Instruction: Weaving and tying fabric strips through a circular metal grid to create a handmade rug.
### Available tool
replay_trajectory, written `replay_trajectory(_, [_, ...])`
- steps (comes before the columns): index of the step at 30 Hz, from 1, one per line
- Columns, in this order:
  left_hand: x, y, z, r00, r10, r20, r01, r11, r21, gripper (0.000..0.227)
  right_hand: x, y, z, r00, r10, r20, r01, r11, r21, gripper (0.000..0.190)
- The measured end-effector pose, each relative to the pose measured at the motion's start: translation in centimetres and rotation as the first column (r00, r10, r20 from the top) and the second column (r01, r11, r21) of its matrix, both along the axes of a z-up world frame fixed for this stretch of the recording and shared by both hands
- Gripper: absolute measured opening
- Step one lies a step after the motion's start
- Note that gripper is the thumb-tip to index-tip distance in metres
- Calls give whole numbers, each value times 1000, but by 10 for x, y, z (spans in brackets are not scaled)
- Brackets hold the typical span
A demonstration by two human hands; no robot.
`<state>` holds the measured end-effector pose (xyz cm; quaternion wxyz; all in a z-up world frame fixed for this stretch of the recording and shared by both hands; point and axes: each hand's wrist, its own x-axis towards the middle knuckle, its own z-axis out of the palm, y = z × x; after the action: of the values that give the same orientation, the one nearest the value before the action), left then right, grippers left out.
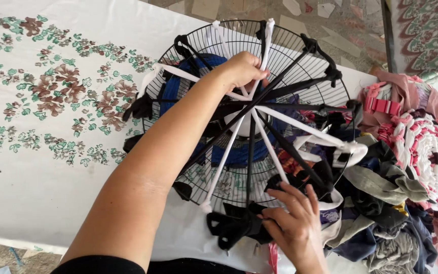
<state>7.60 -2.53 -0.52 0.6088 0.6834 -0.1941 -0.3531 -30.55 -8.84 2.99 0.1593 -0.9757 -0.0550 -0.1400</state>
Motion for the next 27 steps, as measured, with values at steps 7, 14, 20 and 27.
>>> replay_trajectory(7, [17,-2,-40,960,-268,84,256,957,135,16,10,-41,-24,977,-90,-195,116,985,128,28])
replay_trajectory(14, [17,20,-20,921,-388,-35,383,887,257,24,6,-52,-23,963,-101,-250,151,971,188,34])
replay_trajectory(20, [10,25,-14,901,-427,71,375,851,367,18,6,-53,-24,956,-105,-273,159,970,184,33])
replay_trajectory(27, [-16,18,-15,915,-260,310,80,867,492,13,10,-43,-11,954,-81,-289,126,982,140,35])
